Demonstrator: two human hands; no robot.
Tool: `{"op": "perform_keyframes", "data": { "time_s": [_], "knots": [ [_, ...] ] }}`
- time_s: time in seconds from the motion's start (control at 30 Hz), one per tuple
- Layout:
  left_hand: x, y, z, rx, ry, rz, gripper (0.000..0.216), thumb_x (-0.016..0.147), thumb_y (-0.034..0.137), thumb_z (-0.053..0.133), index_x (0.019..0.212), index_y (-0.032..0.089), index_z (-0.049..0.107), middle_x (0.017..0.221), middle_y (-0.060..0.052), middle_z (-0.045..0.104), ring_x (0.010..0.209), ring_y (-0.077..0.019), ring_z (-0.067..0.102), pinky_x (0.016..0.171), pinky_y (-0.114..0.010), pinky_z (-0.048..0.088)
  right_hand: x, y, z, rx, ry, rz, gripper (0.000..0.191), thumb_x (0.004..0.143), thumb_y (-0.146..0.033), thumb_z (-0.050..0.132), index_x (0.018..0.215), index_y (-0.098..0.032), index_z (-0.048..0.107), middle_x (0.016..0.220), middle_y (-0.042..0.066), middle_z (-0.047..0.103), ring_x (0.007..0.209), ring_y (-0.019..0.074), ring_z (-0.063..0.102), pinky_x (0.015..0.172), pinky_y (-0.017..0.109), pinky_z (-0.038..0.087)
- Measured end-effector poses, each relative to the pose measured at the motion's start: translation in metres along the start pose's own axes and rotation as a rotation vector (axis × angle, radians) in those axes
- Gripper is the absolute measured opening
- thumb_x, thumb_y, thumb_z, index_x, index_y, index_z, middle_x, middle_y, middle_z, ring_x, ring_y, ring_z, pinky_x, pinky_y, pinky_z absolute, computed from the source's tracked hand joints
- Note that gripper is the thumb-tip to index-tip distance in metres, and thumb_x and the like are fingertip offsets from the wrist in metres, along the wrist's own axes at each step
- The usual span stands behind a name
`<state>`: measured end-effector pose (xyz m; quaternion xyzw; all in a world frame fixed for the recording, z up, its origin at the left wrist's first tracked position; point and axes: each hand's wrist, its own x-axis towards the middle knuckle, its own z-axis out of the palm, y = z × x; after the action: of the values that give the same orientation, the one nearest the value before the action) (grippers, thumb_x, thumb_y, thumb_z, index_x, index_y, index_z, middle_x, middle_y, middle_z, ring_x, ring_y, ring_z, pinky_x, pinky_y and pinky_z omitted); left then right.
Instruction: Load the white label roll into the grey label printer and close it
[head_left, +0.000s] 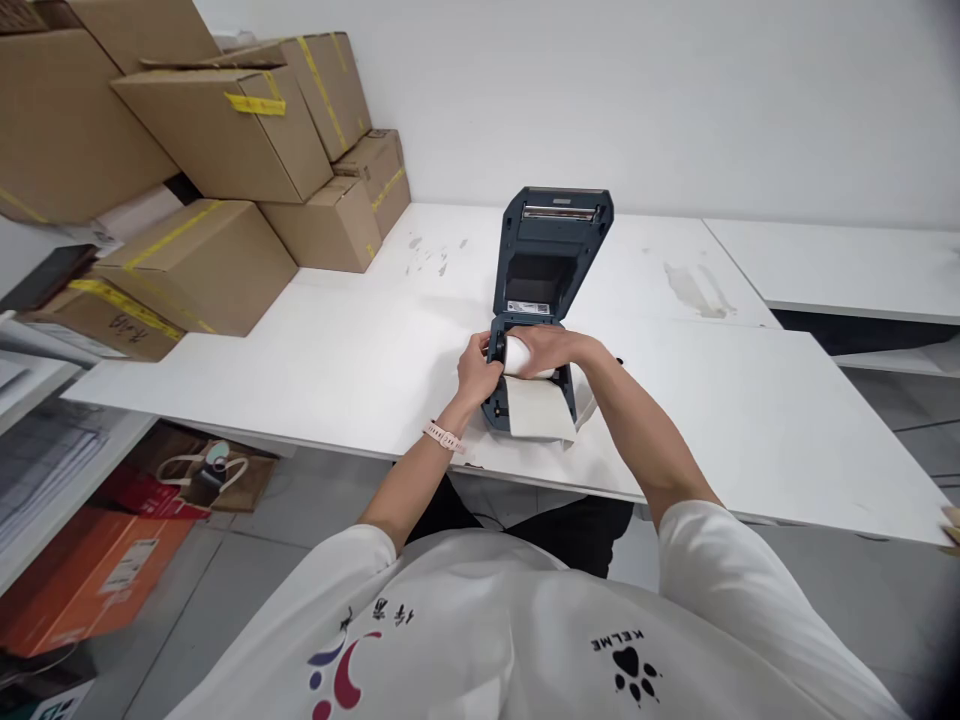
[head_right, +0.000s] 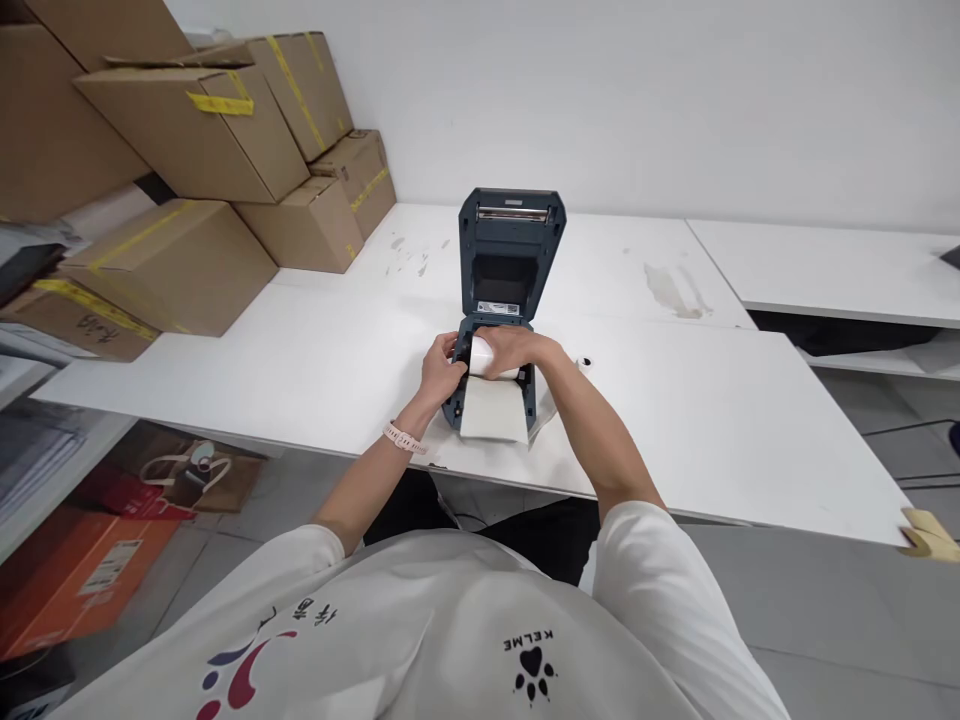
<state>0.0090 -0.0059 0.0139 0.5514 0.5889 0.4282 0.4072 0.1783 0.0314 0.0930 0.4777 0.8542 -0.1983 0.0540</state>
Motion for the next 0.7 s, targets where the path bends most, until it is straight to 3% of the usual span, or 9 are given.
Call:
{"op": "perform_keyframes", "data": {
  "time_s": [0.07,0.17,0.27,0.37,0.53,0.7],
  "knots": [
    [0.000,-0.003,0.000,-0.045,0.001,-0.001,0.065,0.068,0.000,0.061,0.130,0.020,0.060,0.137,-0.012,0.072,0.127,-0.0276,0.068,0.111,-0.042,0.051,-0.025,0.013,-0.008,0.184,0.066,-0.122,0.072,0.070,-0.032,0.084,0.137,-0.025,0.060,0.136,0.009,0.071,0.118,0.0328,0.070,0.098,0.043,0.058],
    [0.000,-0.007,0.000,-0.089,-0.010,0.005,0.066,0.067,0.004,0.061,0.131,0.020,0.061,0.138,-0.012,0.071,0.129,-0.0286,0.066,0.109,-0.044,0.052,-0.075,0.043,-0.022,0.524,0.340,-0.267,0.083,0.064,-0.038,0.091,0.140,-0.027,0.059,0.142,0.008,0.066,0.128,0.0327,0.065,0.105,0.044,0.055],
    [0.001,-0.010,0.000,-0.108,-0.004,0.014,0.067,0.066,0.005,0.062,0.132,0.020,0.060,0.138,-0.012,0.070,0.129,-0.0280,0.066,0.112,-0.044,0.050,-0.103,0.084,-0.027,0.795,0.660,-0.227,0.092,0.055,-0.037,0.099,0.138,-0.030,0.058,0.138,0.009,0.068,0.127,0.0319,0.066,0.097,0.041,0.059],
    [0.002,-0.013,0.001,-0.127,-0.003,0.004,0.068,0.067,0.006,0.062,0.133,0.020,0.060,0.140,-0.012,0.069,0.131,-0.0282,0.064,0.113,-0.045,0.050,-0.094,0.129,-0.018,0.962,0.826,-0.116,0.094,0.051,-0.031,0.099,0.135,-0.030,0.057,0.134,0.009,0.069,0.128,0.0298,0.065,0.095,0.038,0.057],
    [0.004,-0.014,0.002,-0.145,-0.004,-0.003,0.068,0.066,0.006,0.062,0.132,0.021,0.060,0.138,-0.012,0.069,0.129,-0.0277,0.065,0.113,-0.046,0.049,-0.039,0.180,0.019,1.130,0.834,0.178,0.101,0.032,-0.026,0.093,0.126,-0.027,0.055,0.128,0.006,0.068,0.130,0.0320,0.062,0.112,0.047,0.052],
    [0.003,-0.012,0.001,-0.153,0.000,-0.011,0.068,0.065,0.005,0.062,0.131,0.021,0.060,0.137,-0.011,0.069,0.129,-0.0273,0.065,0.115,-0.046,0.049,-0.015,0.192,0.051,1.138,0.767,0.278,0.099,0.032,-0.026,0.092,0.124,-0.024,0.055,0.128,0.008,0.068,0.130,0.0349,0.061,0.116,0.054,0.048]
  ]
}}
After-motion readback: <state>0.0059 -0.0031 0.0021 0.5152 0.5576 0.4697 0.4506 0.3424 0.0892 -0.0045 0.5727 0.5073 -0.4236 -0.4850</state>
